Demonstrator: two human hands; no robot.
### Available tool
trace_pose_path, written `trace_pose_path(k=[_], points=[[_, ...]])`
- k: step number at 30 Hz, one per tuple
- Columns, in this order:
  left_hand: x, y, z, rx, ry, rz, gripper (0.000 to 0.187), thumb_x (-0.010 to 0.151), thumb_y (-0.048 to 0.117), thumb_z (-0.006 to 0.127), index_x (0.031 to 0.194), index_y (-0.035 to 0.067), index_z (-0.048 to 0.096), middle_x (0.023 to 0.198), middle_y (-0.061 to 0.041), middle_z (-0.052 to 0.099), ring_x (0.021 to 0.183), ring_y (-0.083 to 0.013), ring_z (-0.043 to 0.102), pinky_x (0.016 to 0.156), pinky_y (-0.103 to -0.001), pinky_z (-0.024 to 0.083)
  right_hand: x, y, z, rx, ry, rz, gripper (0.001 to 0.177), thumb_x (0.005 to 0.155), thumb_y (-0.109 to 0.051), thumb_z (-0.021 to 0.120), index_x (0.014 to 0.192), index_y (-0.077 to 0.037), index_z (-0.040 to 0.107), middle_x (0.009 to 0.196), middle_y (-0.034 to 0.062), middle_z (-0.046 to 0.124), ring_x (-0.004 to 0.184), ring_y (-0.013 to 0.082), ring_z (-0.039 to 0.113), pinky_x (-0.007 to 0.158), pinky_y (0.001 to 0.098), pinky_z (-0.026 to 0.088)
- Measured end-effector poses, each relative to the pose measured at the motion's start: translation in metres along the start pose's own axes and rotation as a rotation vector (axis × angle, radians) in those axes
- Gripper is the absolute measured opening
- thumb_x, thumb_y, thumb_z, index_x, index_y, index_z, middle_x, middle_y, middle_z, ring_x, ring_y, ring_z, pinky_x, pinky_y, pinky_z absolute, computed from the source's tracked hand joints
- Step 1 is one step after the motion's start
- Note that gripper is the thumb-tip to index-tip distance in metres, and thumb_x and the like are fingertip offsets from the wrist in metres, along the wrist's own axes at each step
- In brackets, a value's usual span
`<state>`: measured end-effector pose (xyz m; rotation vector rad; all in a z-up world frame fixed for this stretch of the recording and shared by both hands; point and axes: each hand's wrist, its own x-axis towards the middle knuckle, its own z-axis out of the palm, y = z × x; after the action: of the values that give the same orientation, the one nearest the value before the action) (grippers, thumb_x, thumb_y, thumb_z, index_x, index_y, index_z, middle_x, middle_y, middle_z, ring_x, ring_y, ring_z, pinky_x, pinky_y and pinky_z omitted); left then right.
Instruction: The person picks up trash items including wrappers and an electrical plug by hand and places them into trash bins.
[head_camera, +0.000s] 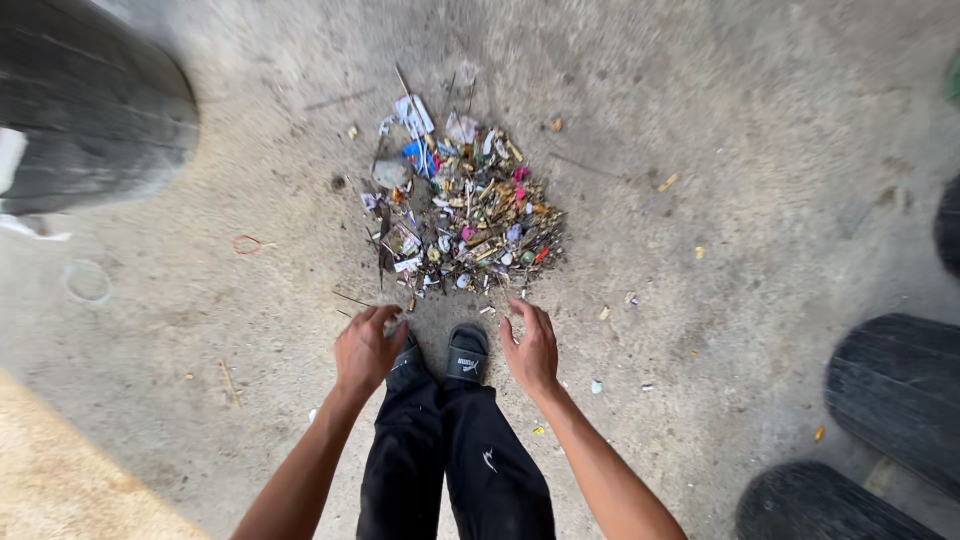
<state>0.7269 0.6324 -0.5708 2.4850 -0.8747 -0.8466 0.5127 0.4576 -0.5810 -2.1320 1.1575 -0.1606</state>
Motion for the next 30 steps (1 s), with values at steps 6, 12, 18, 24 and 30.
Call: trace_pose_path(k=[6,12,18,24,30], points=[[0.108,-0.098,0.138,0.216,-0.146,0.005,0.047,0.088,0.043,0.076,0.127,0.02,0.067,0.131,-0.007,0.067,0.108,-0.029,0.067,0.081,-0.044,0.06,0.056,0.119,0.136,-0.147,-0.129,0.022,0.035,0.093,-0.019,0.072,0.123,-0.005,0.064,0.113,0.0119,0.07,0.105,0.0268,0.065,0.089,0.0397,0.054],[0.181,-0.162,0.214,0.441,-0.325,-0.086,0.086,0.078,0.051,0.084,0.149,0.021,0.045,0.152,-0.014,0.045,0.128,-0.036,0.049,0.095,-0.054,0.051,0.101,0.201,0.232,-0.328,-0.239,-0.08,0.037,0.097,-0.02,0.073,0.132,-0.01,0.065,0.119,0.0111,0.067,0.106,0.0246,0.063,0.088,0.0395,0.054],[0.213,-0.203,0.26,0.446,-0.252,-0.092,0.1,0.077,0.05,0.086,0.159,0.022,0.036,0.165,-0.013,0.031,0.143,-0.0374,0.037,0.103,-0.055,0.045,0.126,0.234,0.277,-0.448,-0.153,-0.204,0.047,0.089,-0.017,0.08,0.134,-0.014,0.066,0.117,0.008,0.065,0.107,0.0244,0.061,0.093,0.0396,0.052],[0.231,-0.214,0.276,0.546,-0.296,-0.013,0.113,0.073,0.06,0.085,0.162,0.024,0.025,0.164,-0.016,0.024,0.144,-0.0399,0.03,0.109,-0.058,0.034,0.137,0.243,0.286,-0.495,-0.15,-0.235,0.041,0.086,-0.014,0.084,0.124,-0.013,0.07,0.11,0.006,0.063,0.101,0.0232,0.059,0.088,0.0388,0.051],[0.228,-0.206,0.283,0.572,-0.346,0.054,0.092,0.079,0.058,0.08,0.155,0.027,0.038,0.156,-0.016,0.036,0.139,-0.0372,0.034,0.105,-0.056,0.035,0.124,0.239,0.277,-0.487,-0.125,-0.207,0.027,0.086,-0.015,0.085,0.11,-0.013,0.075,0.097,0.003,0.058,0.094,0.0213,0.055,0.083,0.0385,0.049]])
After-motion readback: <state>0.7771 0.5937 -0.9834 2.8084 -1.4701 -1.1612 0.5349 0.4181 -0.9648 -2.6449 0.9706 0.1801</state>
